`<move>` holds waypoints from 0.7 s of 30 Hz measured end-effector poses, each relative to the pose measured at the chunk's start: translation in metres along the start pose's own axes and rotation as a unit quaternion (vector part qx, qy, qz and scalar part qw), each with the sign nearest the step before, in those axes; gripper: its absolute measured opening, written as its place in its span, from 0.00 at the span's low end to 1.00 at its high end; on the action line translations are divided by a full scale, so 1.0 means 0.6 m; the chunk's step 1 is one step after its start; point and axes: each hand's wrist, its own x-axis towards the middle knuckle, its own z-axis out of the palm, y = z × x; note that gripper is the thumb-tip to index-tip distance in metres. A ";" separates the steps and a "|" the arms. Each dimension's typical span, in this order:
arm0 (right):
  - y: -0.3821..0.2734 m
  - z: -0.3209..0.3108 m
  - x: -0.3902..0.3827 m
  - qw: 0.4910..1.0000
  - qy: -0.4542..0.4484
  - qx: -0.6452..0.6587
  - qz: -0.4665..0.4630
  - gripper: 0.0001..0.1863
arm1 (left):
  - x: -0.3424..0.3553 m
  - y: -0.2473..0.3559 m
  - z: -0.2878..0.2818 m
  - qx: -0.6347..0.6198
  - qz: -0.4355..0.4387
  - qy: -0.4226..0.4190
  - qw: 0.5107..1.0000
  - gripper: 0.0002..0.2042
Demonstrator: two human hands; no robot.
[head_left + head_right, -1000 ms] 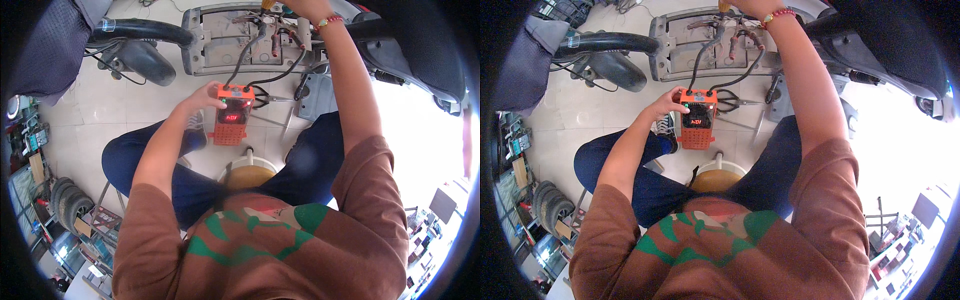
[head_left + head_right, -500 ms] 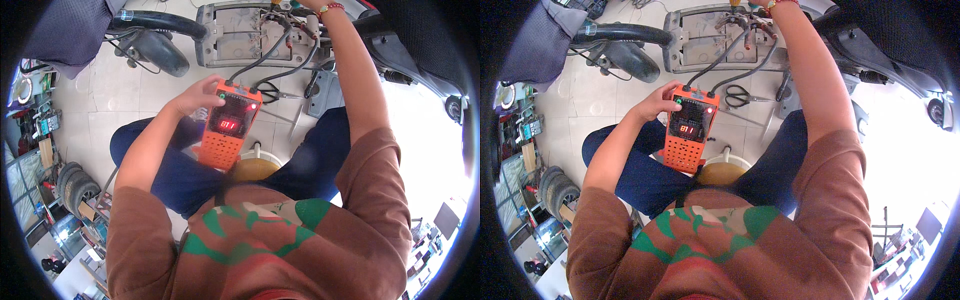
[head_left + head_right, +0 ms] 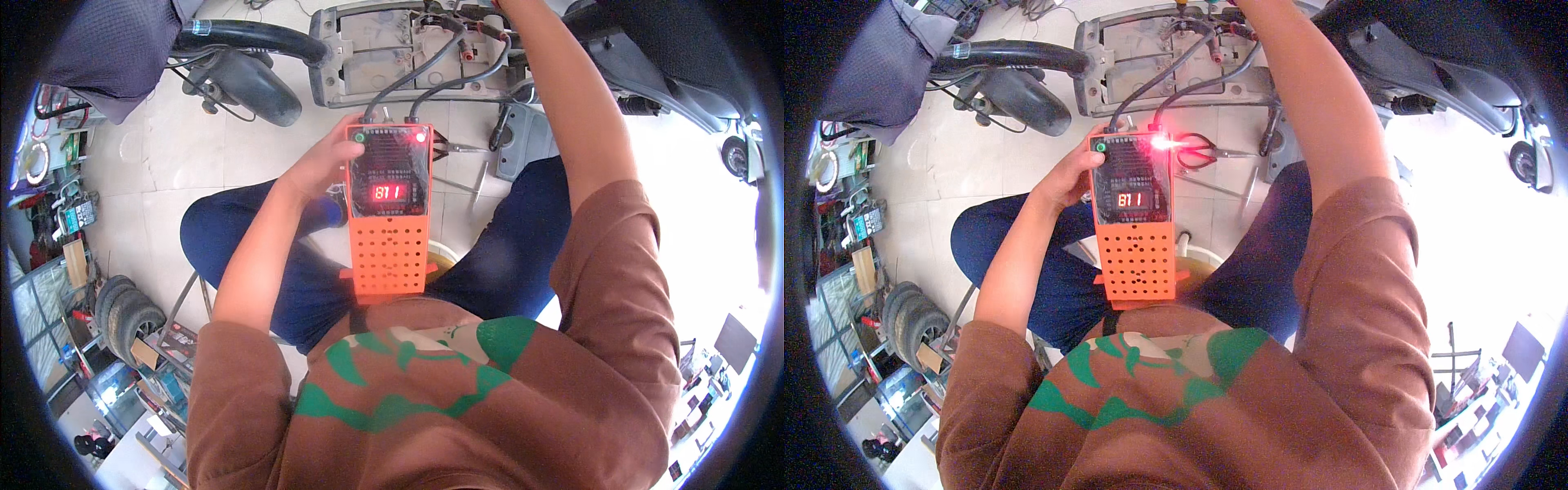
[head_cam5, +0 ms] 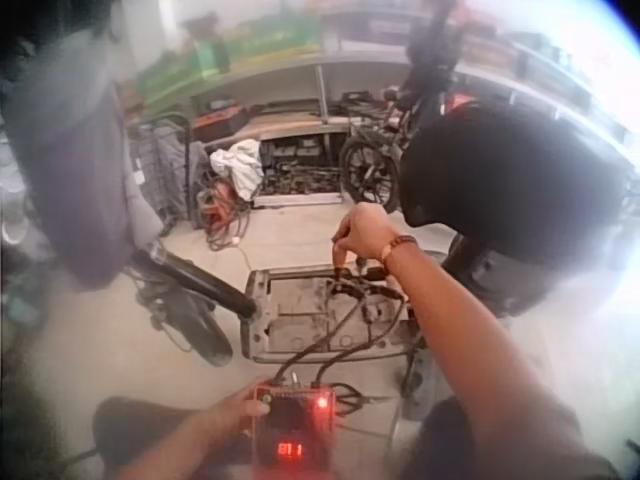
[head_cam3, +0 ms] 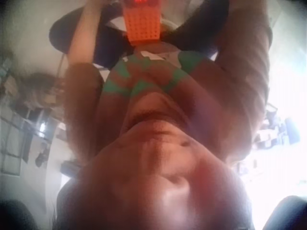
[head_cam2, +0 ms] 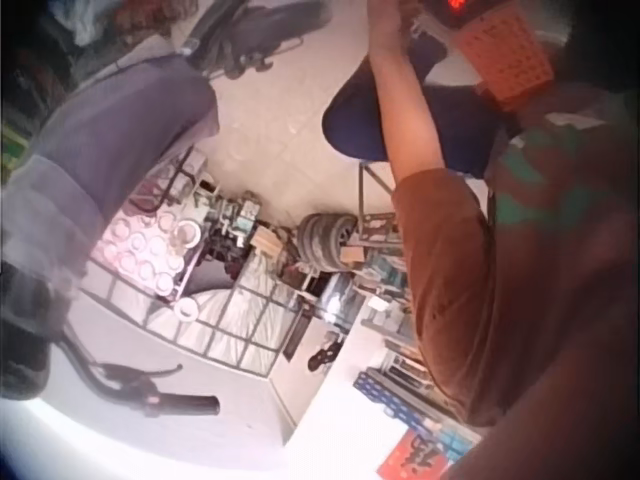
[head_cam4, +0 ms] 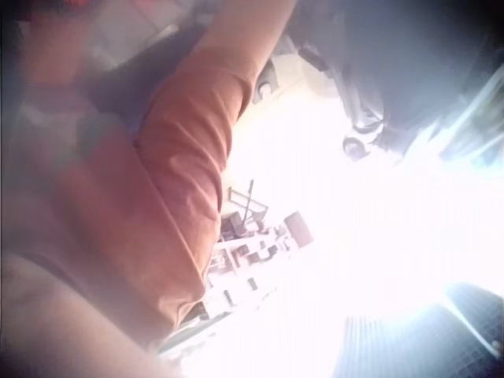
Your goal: The person uses a multimeter to test the scooter's electrical system, then removes the floorboard cover with a screwdriver. They reposition the cover and secure it with screws, completing the reassembly.
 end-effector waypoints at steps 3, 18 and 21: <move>0.005 -0.007 0.004 1.000 -0.017 -0.016 0.008 0.11 | 0.020 -0.011 -0.004 -0.047 -0.014 -0.053 0.997 0.42; 0.007 -0.031 -0.004 0.998 -0.054 -0.024 -0.006 0.05 | 0.155 -0.143 0.003 -0.393 -0.103 -0.188 0.894 0.38; -0.001 -0.008 0.003 0.996 -0.060 0.061 0.005 0.06 | 0.189 -0.190 -0.028 -0.485 -0.080 -0.202 0.847 0.27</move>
